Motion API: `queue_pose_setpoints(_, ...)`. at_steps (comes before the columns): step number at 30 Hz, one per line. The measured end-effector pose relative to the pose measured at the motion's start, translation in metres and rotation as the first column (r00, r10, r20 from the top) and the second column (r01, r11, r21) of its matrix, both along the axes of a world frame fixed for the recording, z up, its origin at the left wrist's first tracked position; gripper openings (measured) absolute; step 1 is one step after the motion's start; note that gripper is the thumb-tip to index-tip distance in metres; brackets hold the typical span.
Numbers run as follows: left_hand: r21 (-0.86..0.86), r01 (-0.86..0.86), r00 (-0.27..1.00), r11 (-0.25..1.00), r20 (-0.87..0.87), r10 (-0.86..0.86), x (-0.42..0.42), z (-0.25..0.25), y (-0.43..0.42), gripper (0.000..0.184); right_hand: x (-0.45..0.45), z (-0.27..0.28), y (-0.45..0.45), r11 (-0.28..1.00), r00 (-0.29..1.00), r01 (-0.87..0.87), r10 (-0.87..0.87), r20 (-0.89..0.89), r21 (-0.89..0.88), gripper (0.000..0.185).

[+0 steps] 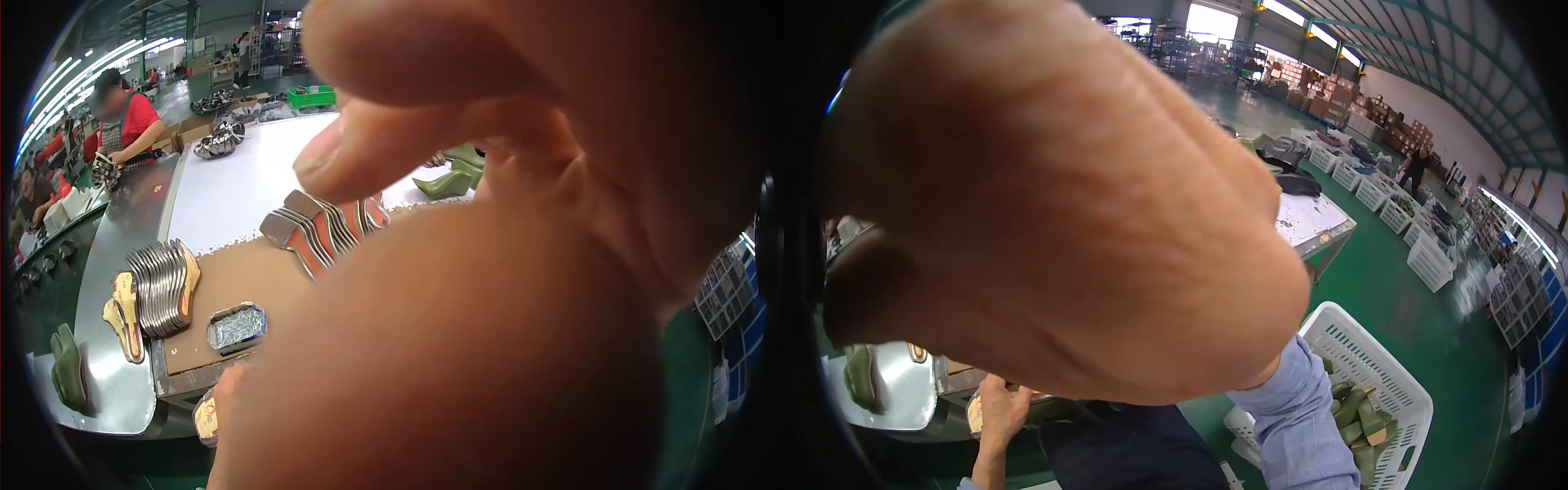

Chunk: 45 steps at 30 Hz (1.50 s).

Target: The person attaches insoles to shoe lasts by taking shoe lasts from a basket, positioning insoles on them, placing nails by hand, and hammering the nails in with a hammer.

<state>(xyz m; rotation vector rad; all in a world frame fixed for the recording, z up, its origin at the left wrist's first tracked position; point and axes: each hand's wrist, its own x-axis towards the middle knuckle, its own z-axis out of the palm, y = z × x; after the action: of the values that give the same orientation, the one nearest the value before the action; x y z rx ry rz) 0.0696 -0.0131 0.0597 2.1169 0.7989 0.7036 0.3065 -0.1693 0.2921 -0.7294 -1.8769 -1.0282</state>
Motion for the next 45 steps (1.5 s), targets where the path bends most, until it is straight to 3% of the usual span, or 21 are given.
queue_pose_setpoints(8, 0.050, 0.010, 0.999, 0.999, 0.046, -0.013, 0.000, -0.006, 0.011, 0.013, 0.025, 0.027, 0.017, 0.986, 0.975, 0.071, -0.101, 0.199, 0.148, 0.038)
queue_pose_setpoints(13, 0.060, 0.023, 0.998, 0.998, 0.057, -0.026, -0.003, -0.016, 0.009, 0.009, 0.015, -0.041, 0.018, 0.986, 0.987, 0.146, -0.151, 0.054, 0.085, 0.028)
queue_pose_setpoints(14, 0.091, 0.029, 0.996, 0.995, 0.077, -0.036, -0.001, -0.016, 0.008, 0.008, 0.017, -0.072, 0.015, 0.958, 0.929, 0.280, -0.285, -0.237, -0.058, 0.020)
queue_pose_setpoints(16, 0.030, 0.060, 0.996, 0.998, 0.061, -0.062, 0.002, -0.014, 0.006, 0.008, 0.041, -0.130, 0.006, 0.819, 0.731, 0.402, -0.556, -0.395, -0.409, 0.020)
queue_pose_setpoints(18, 0.092, 0.064, 0.997, 0.994, 0.032, -0.067, 0.004, -0.007, 0.001, 0.008, 0.077, -0.192, -0.011, 0.580, 0.538, 0.552, -0.797, -0.275, -0.599, 0.017)
queue_pose_setpoints(20, 0.145, 0.034, 0.999, 0.989, -0.014, -0.032, 0.001, -0.008, 0.002, 0.008, 0.106, -0.243, -0.031, 0.455, 0.376, 0.473, -0.878, -0.295, -0.754, 0.020)
queue_pose_setpoints(23, 0.147, 0.054, 0.999, 0.988, -0.013, -0.053, 0.007, -0.010, 0.002, 0.007, 0.115, -0.268, -0.043, 0.371, 0.373, 0.449, -0.904, -0.207, -0.813, 0.021)
queue_pose_setpoints(24, 0.096, 0.054, 0.998, 0.994, -0.024, -0.052, 0.008, -0.009, 0.003, 0.007, 0.114, -0.259, -0.041, 0.352, 0.401, 0.552, -0.907, -0.129, -0.756, 0.035)
queue_pose_setpoints(25, 0.027, 0.036, 0.999, 0.999, -0.023, -0.035, 0.008, -0.009, 0.002, 0.008, 0.109, -0.234, -0.042, 0.494, 0.268, -0.159, -0.812, -0.519, -0.855, 0.044)
queue_pose_setpoints(26, 0.045, 0.052, 0.999, 0.998, -0.014, -0.051, 0.011, -0.008, 0.003, 0.008, 0.106, -0.209, -0.041, 0.517, -0.095, -0.752, -0.700, -0.707, -0.410, 0.054)
queue_pose_setpoints(28, 0.087, 0.023, 0.999, 0.996, -0.041, -0.019, 0.009, -0.009, 0.001, 0.009, 0.116, -0.195, -0.032, 0.670, -0.002, -0.617, -0.526, -0.851, -0.413, 0.065)
queue_pose_setpoints(29, 0.015, 0.012, 1.000, 1.000, -0.027, -0.012, 0.008, -0.006, 0.000, 0.009, 0.113, -0.190, -0.027, 0.646, 0.100, -0.331, -0.700, -0.707, -0.687, 0.056)
queue_pose_setpoints(30, 0.029, 0.018, 1.000, 0.999, -0.024, -0.017, 0.008, -0.005, 0.000, 0.009, 0.116, -0.199, -0.030, 0.658, 0.098, -0.326, -0.691, -0.716, -0.679, 0.056)
queue_pose_setpoints(31, 0.034, 0.034, 0.999, 0.999, -0.012, -0.034, 0.008, -0.007, 0.000, 0.009, 0.122, -0.222, -0.035, 0.423, 0.286, 0.098, -0.879, -0.381, -0.901, 0.050)
queue_pose_setpoints(32, 0.036, 0.050, 0.999, 0.998, 0.000, -0.050, 0.006, -0.008, 0.000, 0.008, 0.128, -0.245, -0.043, 0.118, 0.277, 0.535, -0.960, 0.041, -0.837, 0.045)
queue_pose_setpoints(34, 0.044, 0.040, 0.999, 0.998, 0.013, -0.041, 0.006, -0.009, 0.000, 0.009, 0.146, -0.285, -0.065, -0.123, 0.238, 0.434, -0.940, 0.245, -0.893, 0.038)
queue_pose_setpoints(37, 0.034, 0.044, 0.999, 0.998, -0.006, -0.044, 0.005, -0.008, -0.001, 0.010, 0.165, -0.273, -0.074, -0.137, 0.362, 0.277, -0.902, 0.235, -0.951, 0.035)
queue_pose_setpoints(41, 0.066, 0.050, 0.999, 0.997, -0.004, -0.050, 0.004, -0.010, 0.000, 0.009, 0.192, -0.214, -0.066, -0.286, 0.115, 0.525, -0.909, 0.400, -0.801, 0.035)
queue_pose_setpoints(43, 0.064, 0.056, 0.998, 0.996, -0.002, -0.056, 0.004, -0.008, -0.001, 0.009, 0.207, -0.193, -0.059, -0.314, -0.173, 0.733, -0.944, 0.280, -0.603, 0.032)
queue_pose_setpoints(44, 0.052, 0.050, 0.999, 0.997, -0.013, -0.049, 0.003, -0.008, -0.001, 0.009, 0.207, -0.188, -0.061, -0.307, -0.179, 0.743, -0.947, 0.266, -0.595, 0.032)
queue_pose_setpoints(45, 0.036, 0.046, 0.999, 0.998, 0.025, -0.047, 0.003, -0.012, -0.001, 0.009, 0.192, -0.175, -0.062, -0.158, -0.120, 0.724, -0.987, 0.103, -0.671, 0.033)
